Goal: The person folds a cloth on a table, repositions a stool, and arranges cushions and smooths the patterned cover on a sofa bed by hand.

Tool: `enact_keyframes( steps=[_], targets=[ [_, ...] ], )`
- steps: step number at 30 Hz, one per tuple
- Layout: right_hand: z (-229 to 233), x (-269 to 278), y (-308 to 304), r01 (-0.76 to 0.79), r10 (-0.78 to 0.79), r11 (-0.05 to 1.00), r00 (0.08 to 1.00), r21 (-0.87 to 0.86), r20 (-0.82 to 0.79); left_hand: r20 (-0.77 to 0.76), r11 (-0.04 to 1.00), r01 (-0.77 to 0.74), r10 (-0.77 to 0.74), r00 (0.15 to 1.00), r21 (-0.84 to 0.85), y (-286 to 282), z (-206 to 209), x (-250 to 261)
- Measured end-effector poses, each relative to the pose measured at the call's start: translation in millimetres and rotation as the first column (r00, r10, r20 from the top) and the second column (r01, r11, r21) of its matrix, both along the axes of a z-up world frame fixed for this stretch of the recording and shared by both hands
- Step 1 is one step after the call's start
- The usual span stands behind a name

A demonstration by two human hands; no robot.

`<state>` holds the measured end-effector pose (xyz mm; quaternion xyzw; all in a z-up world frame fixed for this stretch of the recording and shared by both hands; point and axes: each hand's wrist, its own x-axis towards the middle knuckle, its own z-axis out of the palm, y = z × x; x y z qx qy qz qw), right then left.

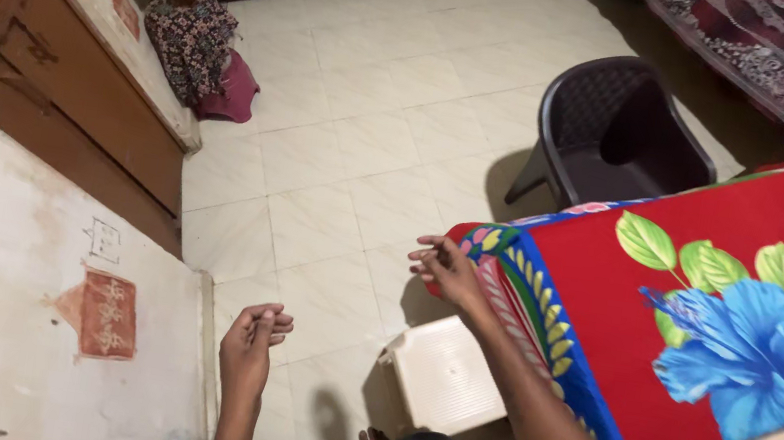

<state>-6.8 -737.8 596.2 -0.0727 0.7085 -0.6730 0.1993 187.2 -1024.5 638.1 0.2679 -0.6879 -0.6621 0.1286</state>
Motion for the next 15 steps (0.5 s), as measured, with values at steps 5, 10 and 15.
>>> enact_keyframes(
  steps=[5, 10, 15],
  targets=[
    [-3, -68, -45, 0.066, -0.066, 0.996, 0.998, -0.068, 0.001, -0.055, 0.991, -0.025, 0.033, 0.998, 0.132, -61, -17, -69],
    [-16, -137, -79, 0.159, -0.158, 0.984, 0.987, -0.079, 0.025, -0.066, 0.980, 0.058, -0.046, 0.997, 0.191, -123, -43, -169],
    [-18, -203, -116, 0.299, -0.298, 0.951, 0.954, -0.074, 0.017, -0.082, 0.969, 0.181, -0.170, 0.982, 0.167, -189, -47, -288]
  ],
)
